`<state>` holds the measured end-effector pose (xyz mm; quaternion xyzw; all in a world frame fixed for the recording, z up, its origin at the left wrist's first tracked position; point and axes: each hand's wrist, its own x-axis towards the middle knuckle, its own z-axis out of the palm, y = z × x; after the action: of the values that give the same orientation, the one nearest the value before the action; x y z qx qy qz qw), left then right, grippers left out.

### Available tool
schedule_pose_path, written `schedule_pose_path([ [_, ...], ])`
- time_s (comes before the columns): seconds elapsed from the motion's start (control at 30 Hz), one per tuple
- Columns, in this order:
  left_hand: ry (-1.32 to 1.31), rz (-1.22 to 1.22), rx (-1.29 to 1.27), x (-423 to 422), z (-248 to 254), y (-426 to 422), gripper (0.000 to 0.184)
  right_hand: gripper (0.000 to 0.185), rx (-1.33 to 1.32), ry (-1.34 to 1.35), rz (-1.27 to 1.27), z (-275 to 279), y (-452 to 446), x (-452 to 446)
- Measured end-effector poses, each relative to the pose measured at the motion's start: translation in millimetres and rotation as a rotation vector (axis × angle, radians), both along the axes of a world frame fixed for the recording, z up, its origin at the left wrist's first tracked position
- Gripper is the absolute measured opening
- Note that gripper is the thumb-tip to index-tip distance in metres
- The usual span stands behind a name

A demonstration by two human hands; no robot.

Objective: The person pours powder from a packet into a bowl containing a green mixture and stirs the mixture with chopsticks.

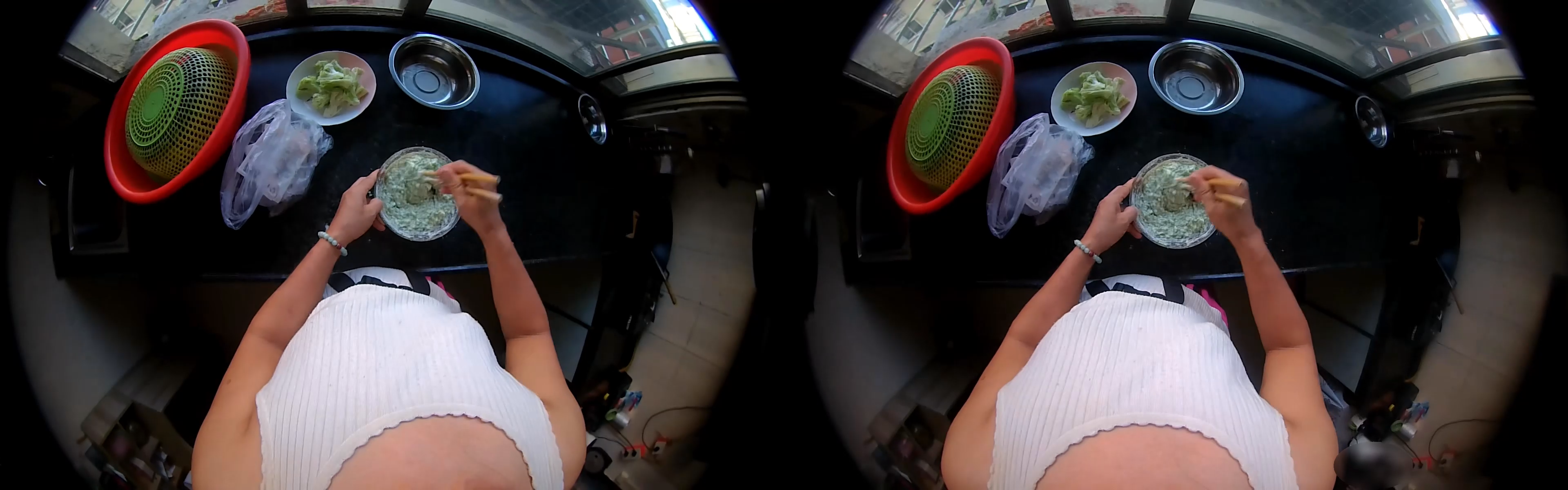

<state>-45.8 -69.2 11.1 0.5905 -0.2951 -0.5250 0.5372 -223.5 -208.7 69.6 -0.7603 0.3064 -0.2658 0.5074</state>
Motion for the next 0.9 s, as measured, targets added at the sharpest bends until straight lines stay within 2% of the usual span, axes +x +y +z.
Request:
schedule_pose_path([
  [0.03, 0.001, 0.006, -0.008, -0.2, -0.8, 0.6, 0.057, 0.016, -0.113, -0.039, 0.150, 3.3, 11.5, 5.6],
  [0.13, -0.006, 0.006, -0.006, 2.6, -0.1, 3.0, 0.057, 0.016, 0.278, 0.268, 0.147, 24.8, -1.8, -18.2],
  [0.2, 0.006, 0.002, 0.000, -1.4, 1.4, 2.4, 0.058, 0.016, 0.102, 0.248, -0.088, 17.9, -16.6, -13.5],
  [0.27, 0.013, 0.011, 0.008, -0.1, 3.1, 1.9, 0.058, 0.016, -0.042, 0.028, 0.021, 3.3, 1.7, 3.3],
  [0.3, 0.004, 0.015, -0.002, 1.5, 1.2, 1.6, 0.057, 0.016, -0.172, -0.030, 0.163, 2.8, 10.3, 7.9],
  [0.4, 0.000, 0.015, -0.006, 0.1, -4.2, 4.1, 0.057, 0.015, 0.295, 0.186, 0.138, 28.6, 1.9, -14.9],
  [0.43, 0.008, 0.012, 0.002, 0.9, -2.1, 3.7, 0.057, 0.016, 0.228, 0.290, 0.004, 31.6, -11.6, -15.9],
  [0.47, 0.013, 0.007, 0.008, 0.6, -0.5, 2.3, 0.057, 0.016, 0.143, 0.218, -0.123, 22.6, -16.8, -11.5],
  [0.53, 0.009, 0.013, 0.004, -1.9, -2.5, 2.3, 0.058, 0.016, -0.055, 0.071, -0.075, 8.4, -3.7, 4.5],
  [0.57, 0.003, 0.021, 0.004, -0.1, -4.0, 2.8, 0.058, 0.016, -0.156, -0.012, 0.070, 9.6, 7.2, 9.1],
  [0.6, -0.006, 0.018, -0.003, 1.4, -4.8, 4.3, 0.058, 0.016, -0.071, 0.013, 0.186, -0.9, 11.9, -0.3],
  [0.67, -0.013, 0.013, -0.024, -0.2, -7.0, 3.4, 0.058, 0.014, 0.321, 0.135, 0.169, 18.4, 6.7, -18.2],
  [0.7, -0.001, 0.016, -0.015, -1.6, -6.4, 3.2, 0.058, 0.014, 0.246, 0.287, 0.070, 30.3, -4.9, -20.5],
  [0.73, 0.010, 0.016, -0.007, -1.1, -4.9, 3.0, 0.058, 0.016, 0.163, 0.256, -0.068, 21.8, -12.9, -18.9],
  [0.8, 0.011, 0.010, -0.003, -0.9, -1.7, 0.7, 0.058, 0.016, -0.108, 0.083, -0.049, 6.9, -6.2, -3.6],
  [0.83, 0.003, 0.009, -0.005, -1.0, -0.5, 0.4, 0.058, 0.016, -0.217, 0.000, 0.066, 6.5, 5.1, 4.3],
  [0.87, -0.006, 0.006, -0.001, 0.2, 0.0, 2.7, 0.058, 0.015, -0.165, 0.004, 0.166, 11.7, 16.7, 4.5],
  [0.9, -0.016, 0.008, 0.001, 1.6, -0.2, 4.1, 0.058, 0.015, 0.065, 0.065, 0.182, 16.6, 18.1, -2.6],
])
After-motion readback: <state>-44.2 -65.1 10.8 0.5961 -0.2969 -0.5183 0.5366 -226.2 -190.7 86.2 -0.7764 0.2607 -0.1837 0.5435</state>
